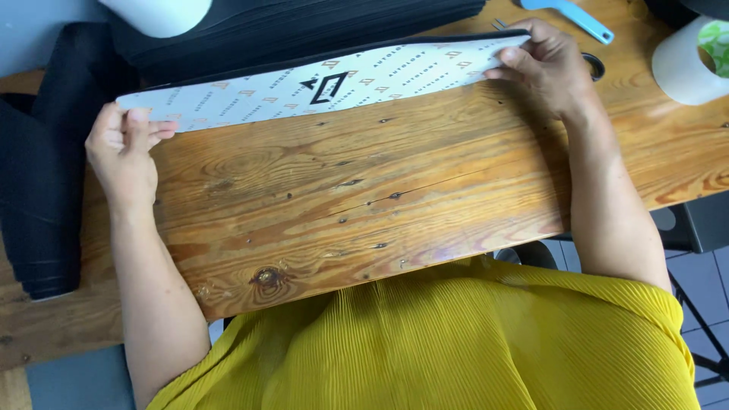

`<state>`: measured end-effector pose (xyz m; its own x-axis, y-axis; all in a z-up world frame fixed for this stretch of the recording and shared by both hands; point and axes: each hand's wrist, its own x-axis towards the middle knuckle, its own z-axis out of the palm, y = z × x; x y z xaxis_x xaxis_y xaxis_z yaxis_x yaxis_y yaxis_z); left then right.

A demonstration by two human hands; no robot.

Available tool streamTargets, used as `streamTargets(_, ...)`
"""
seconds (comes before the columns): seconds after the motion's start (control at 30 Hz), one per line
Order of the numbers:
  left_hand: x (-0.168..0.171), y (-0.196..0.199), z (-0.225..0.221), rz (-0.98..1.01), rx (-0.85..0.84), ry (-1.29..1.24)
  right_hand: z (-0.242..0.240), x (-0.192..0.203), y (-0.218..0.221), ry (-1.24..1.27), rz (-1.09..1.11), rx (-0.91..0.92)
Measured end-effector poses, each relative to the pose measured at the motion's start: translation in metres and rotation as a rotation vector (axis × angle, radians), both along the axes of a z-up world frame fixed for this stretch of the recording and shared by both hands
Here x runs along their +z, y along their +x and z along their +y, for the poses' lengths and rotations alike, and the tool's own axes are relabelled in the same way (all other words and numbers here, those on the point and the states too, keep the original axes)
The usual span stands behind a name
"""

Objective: Trim the edges of a paper template using scissors on a wooden workbench

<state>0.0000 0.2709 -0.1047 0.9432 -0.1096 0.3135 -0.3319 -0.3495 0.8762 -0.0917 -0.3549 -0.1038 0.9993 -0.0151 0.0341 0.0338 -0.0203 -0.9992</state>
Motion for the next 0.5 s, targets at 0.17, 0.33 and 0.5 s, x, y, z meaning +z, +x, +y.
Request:
streamTargets(0.17,0.011,-0.007,-0.007,-0.011,-0.025,0.003,0.003,0.007,-0.004,-0.049,-0.022,0.001)
streamTargets(0.33,0.006,-0.005,-0.004,0.016,0.011,-0.025,0.009,0.012,-0.004,0.027,-0.071,-0.002)
streamTargets(0.5,0.012,-0.008,-0.007,0.051,-0.034,-0.058,0.001,0.006,-0.002,0.114,-0.062,0.052)
